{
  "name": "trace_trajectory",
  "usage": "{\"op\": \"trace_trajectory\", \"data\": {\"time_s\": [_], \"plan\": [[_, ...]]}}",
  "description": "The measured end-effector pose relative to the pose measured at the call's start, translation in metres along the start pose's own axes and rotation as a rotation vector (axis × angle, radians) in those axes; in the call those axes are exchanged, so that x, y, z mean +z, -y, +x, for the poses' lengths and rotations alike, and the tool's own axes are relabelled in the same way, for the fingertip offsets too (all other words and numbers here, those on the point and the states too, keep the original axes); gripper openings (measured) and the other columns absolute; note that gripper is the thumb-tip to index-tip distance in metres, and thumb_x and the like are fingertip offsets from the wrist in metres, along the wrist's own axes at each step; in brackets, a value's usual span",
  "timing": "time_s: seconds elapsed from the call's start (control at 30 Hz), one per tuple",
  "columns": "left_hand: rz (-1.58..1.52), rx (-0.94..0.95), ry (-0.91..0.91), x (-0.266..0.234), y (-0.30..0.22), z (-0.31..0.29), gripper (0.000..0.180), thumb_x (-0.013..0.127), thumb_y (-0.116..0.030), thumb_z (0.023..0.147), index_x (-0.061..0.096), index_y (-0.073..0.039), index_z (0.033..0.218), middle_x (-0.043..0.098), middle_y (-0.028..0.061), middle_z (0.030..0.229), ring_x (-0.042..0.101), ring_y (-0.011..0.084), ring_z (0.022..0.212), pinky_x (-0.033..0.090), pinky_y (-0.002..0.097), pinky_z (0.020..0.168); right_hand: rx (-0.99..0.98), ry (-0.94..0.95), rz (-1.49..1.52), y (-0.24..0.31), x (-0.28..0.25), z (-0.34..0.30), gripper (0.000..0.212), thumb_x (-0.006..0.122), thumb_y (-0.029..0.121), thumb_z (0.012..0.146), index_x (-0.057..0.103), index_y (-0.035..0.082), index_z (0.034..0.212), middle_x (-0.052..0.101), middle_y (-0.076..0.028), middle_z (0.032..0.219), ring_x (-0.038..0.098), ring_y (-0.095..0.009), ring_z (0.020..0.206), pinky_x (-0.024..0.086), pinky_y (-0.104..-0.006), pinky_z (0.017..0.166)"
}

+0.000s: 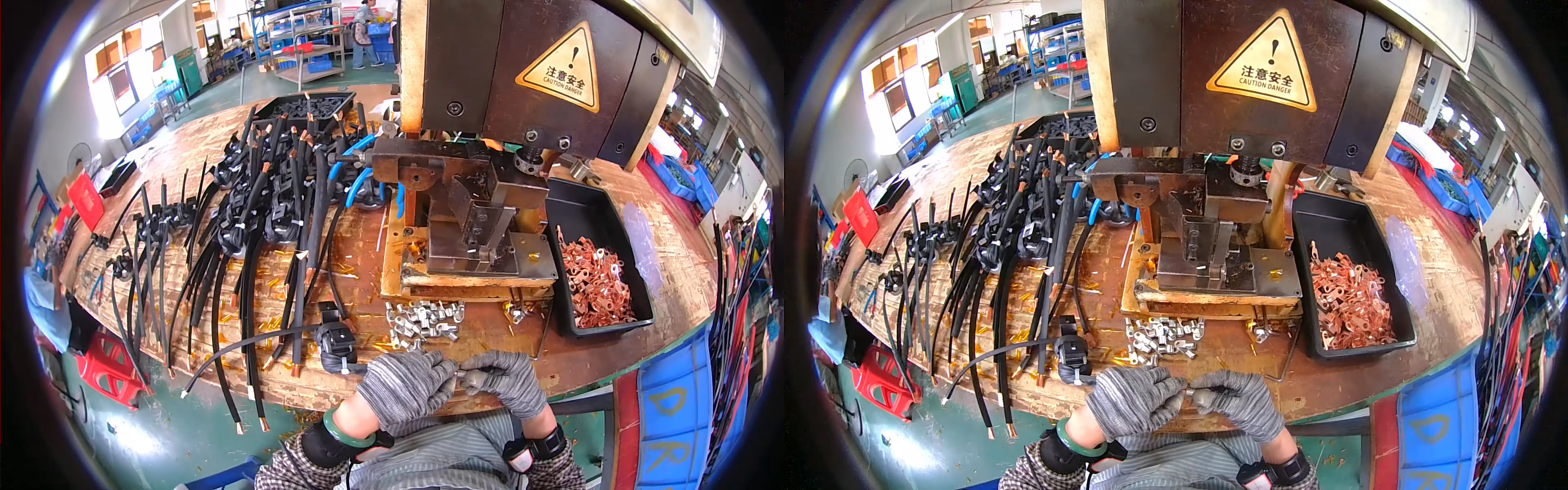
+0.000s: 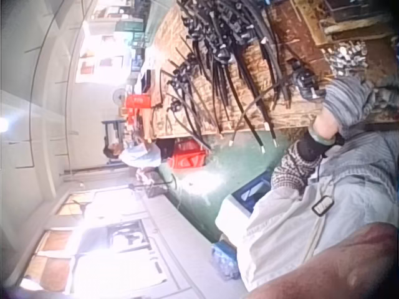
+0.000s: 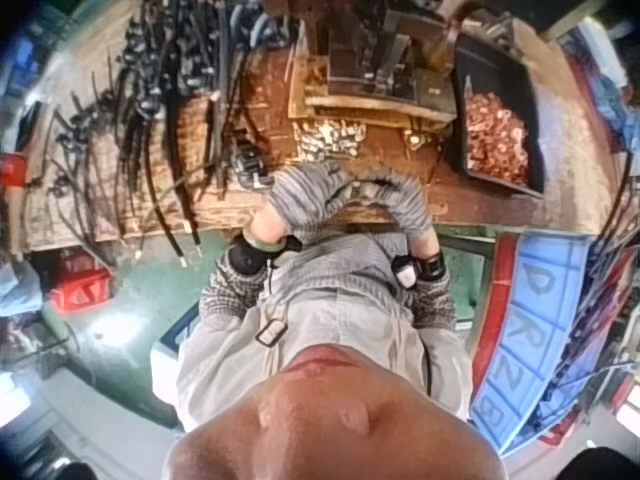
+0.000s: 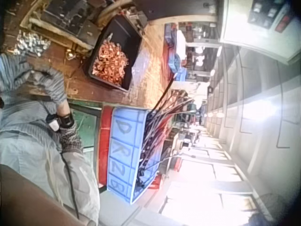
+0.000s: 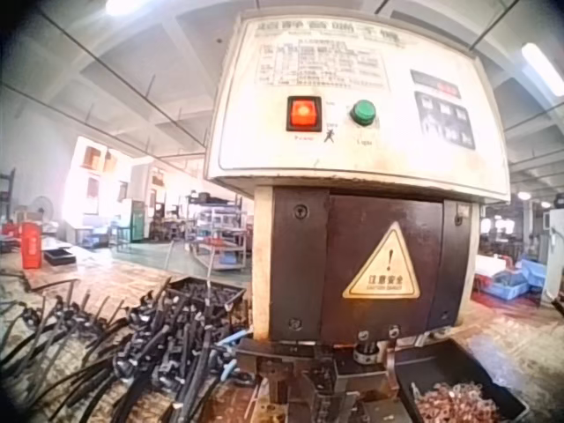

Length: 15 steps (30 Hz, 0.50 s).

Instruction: The recorder is crimping metal terminals onto the ends of large black electrical cables using a manual crimping press machine at a workstation.

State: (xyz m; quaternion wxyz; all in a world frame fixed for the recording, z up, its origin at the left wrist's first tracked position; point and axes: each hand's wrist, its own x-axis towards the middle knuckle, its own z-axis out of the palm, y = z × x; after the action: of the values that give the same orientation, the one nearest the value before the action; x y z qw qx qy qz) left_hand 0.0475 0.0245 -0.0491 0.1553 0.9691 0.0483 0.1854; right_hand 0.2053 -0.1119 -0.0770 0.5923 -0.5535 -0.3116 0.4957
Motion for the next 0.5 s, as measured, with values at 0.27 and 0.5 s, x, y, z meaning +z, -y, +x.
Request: {"op": "trace_trajectory", "data": {"time_s": [0.27,0.5], "plan": [[-0.052,-0.006,-0.029,-0.002,-0.002,0.000,0.020,0.060,-0.024,0.076,0.061,-0.009,0.088,0.056,0.0053,0.070,0.057,0.0243,0.058,0.045,0.0344,0.048,0.053,0.045,0.154,-0.009,0.004,0.000,0.024,0.065,0.006,0.079,0.061,-0.006,0.100,0.066,-0.012,0.088,0.064,-0.016,0.075,0.054,-0.0260,0.065],[-0.021,-0.038,-0.016,-0.007,-0.012,-0.004,0.019,0.064,-0.020,0.072,0.061,-0.009,0.087,0.057,0.0064,0.071,0.057,0.0246,0.057,0.045,0.0337,0.048,0.060,0.044,0.170,-0.009,0.005,-0.007,0.026,0.064,0.006,0.080,0.060,-0.006,0.102,0.065,-0.013,0.091,0.064,-0.017,0.078,0.054,-0.0281,0.068]]}}
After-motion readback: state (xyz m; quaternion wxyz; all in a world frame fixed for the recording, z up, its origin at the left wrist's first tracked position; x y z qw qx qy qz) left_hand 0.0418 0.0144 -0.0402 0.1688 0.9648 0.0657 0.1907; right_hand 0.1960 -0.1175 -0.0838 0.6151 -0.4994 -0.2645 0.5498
